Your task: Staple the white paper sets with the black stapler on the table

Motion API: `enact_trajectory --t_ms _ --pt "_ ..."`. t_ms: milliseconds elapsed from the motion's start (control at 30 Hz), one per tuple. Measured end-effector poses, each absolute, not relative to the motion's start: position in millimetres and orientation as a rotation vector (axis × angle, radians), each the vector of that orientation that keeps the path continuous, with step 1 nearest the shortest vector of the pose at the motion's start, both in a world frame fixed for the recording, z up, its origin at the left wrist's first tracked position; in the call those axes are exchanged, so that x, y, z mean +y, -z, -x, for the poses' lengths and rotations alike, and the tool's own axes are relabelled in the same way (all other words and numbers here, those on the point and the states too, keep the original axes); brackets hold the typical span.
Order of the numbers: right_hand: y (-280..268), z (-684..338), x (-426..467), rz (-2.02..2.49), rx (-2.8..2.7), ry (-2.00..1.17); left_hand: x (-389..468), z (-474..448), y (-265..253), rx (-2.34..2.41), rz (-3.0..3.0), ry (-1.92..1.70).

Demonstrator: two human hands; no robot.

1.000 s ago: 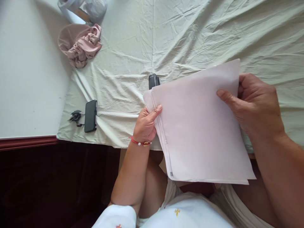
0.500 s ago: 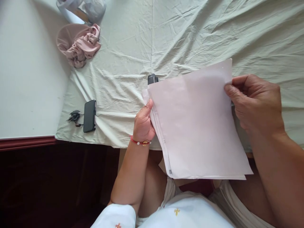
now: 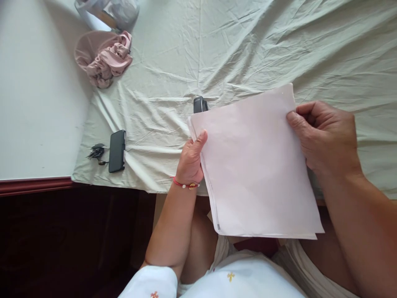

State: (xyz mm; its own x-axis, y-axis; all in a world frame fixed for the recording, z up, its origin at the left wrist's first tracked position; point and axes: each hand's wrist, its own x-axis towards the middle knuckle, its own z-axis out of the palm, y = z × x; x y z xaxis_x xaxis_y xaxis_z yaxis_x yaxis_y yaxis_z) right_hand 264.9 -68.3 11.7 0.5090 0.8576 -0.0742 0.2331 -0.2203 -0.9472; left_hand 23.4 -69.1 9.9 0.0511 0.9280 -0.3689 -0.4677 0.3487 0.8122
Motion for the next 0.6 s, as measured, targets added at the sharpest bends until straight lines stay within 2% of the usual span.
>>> enact_trajectory --t_ms 367,600 --pt "-1 -271 -69 1.63 -1.046 -0.786 -68 -18 -10 1.086 -0.544 -1.167" --pt "-14 -266 -79 1.487 -0.884 -1.399 -67 -17 -18 0.968 -0.459 -1.244"
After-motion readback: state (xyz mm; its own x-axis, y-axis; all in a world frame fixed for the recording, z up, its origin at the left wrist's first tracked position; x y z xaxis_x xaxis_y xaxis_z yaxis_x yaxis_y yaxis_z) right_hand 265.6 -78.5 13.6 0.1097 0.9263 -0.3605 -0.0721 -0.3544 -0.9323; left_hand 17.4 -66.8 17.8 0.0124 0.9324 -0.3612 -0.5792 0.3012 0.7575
